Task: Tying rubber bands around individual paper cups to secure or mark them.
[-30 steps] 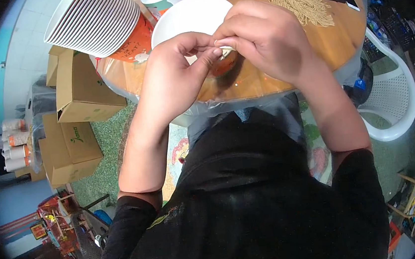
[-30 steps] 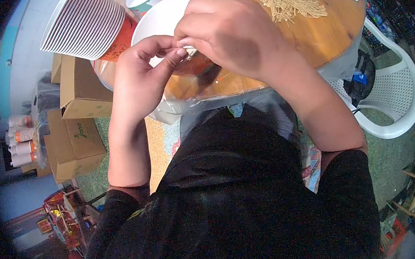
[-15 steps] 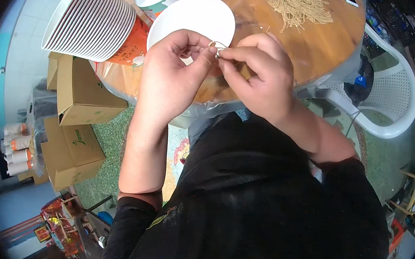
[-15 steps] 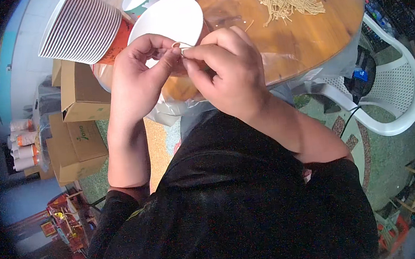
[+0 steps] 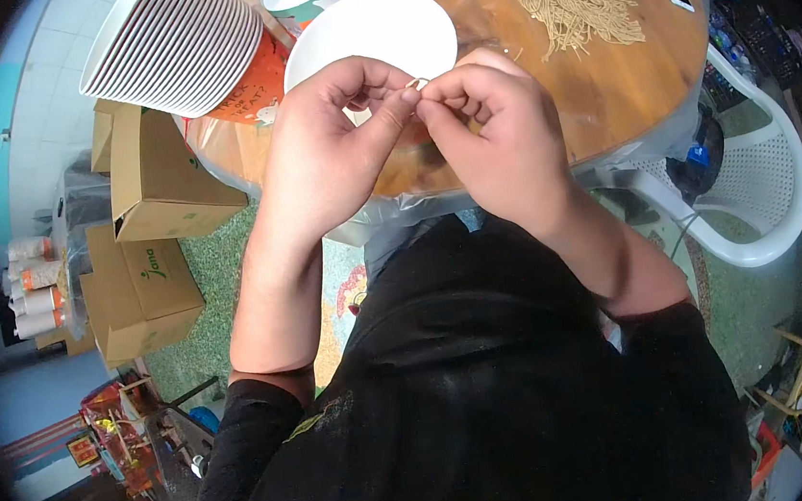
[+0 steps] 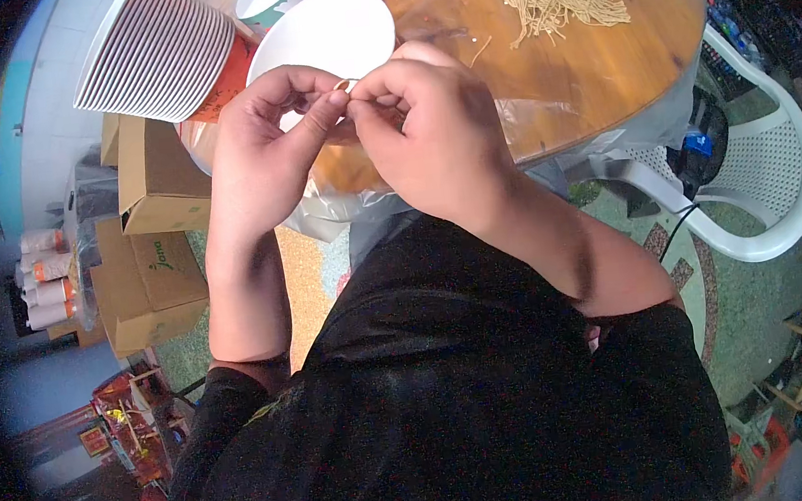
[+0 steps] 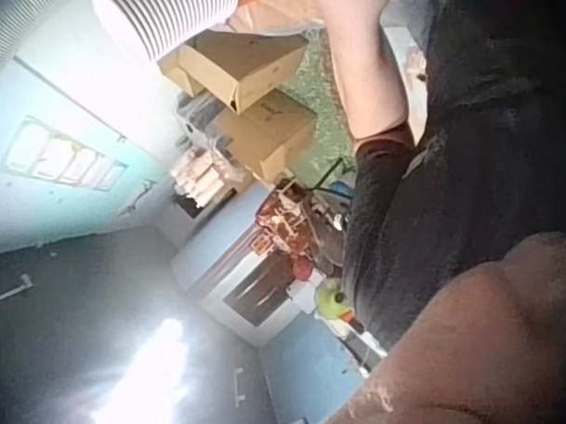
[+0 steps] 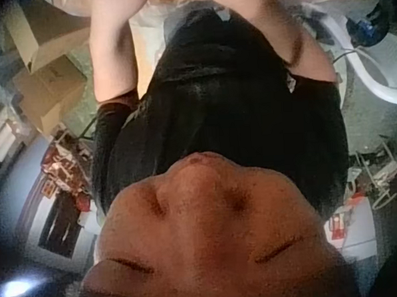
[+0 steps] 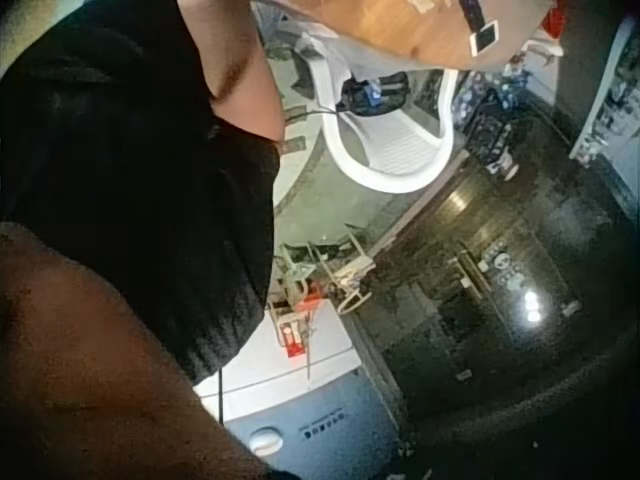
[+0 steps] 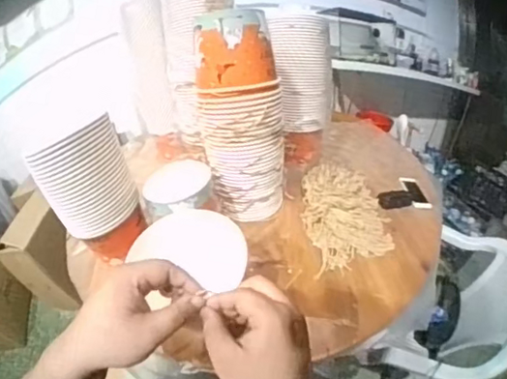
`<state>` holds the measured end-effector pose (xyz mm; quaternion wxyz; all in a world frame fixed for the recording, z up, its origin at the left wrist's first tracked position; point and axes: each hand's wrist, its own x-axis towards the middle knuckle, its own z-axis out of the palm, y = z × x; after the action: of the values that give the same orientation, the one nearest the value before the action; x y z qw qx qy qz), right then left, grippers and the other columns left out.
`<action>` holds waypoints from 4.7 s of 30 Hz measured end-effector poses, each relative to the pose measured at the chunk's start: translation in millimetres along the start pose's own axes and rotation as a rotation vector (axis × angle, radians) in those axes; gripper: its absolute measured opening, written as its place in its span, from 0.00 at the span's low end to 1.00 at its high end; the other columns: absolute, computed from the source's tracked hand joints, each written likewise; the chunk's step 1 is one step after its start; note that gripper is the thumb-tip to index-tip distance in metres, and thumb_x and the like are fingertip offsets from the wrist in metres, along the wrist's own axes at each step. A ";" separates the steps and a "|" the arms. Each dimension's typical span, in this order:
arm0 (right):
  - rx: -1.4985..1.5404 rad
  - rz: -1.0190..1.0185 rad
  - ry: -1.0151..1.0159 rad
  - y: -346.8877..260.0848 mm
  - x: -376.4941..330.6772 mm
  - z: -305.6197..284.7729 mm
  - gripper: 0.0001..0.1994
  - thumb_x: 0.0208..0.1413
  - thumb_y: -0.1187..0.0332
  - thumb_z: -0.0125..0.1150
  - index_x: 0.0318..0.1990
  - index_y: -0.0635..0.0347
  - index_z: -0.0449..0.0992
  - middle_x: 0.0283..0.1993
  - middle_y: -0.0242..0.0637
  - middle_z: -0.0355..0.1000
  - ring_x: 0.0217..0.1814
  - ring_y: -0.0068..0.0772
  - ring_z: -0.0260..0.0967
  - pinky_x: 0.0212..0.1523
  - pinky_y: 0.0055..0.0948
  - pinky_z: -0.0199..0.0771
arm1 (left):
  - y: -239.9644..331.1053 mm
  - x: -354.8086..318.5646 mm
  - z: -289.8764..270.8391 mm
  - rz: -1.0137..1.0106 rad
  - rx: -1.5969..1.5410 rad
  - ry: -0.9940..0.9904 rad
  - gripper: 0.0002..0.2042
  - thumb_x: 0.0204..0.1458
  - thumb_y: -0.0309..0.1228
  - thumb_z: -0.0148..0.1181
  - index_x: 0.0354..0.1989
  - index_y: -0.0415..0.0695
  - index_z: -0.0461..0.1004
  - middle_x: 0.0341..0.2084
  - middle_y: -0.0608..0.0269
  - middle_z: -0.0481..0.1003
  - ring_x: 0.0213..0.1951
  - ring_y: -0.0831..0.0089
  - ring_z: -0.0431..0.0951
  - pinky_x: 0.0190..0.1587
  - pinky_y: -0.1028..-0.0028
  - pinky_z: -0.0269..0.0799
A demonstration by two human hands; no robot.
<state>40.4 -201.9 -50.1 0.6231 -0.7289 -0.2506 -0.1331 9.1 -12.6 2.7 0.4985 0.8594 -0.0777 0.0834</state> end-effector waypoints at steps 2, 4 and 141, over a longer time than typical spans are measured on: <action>0.023 0.045 -0.017 -0.7 2.2 -1.1 0.05 0.61 0.74 0.75 0.40 0.66 0.84 0.39 0.42 0.80 0.36 0.37 0.83 0.38 0.34 0.83 | -2.1 -0.2 0.1 0.020 0.020 0.000 0.07 0.66 0.26 0.71 0.46 0.35 0.86 0.34 0.65 0.86 0.40 0.79 0.83 0.49 0.72 0.81; 0.046 0.089 -0.035 1.0 3.3 -1.8 0.05 0.62 0.74 0.74 0.40 0.66 0.84 0.40 0.42 0.80 0.37 0.37 0.83 0.39 0.34 0.83 | -3.6 -1.4 0.4 0.040 0.040 0.000 0.07 0.66 0.26 0.71 0.47 0.35 0.86 0.34 0.64 0.86 0.41 0.78 0.83 0.49 0.72 0.81; 0.037 0.046 -0.076 13.5 17.4 -12.3 0.07 0.62 0.70 0.78 0.42 0.64 0.90 0.36 0.36 0.80 0.36 0.30 0.82 0.39 0.31 0.82 | -4.4 15.0 -7.1 -0.107 -0.263 -0.153 0.08 0.73 0.26 0.67 0.51 0.33 0.83 0.40 0.65 0.86 0.39 0.83 0.84 0.44 0.79 0.82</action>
<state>63.7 -211.7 -50.2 0.6296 -0.7272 -0.2595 -0.0863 24.2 -5.0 5.8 0.6030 0.7935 -0.0798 -0.0198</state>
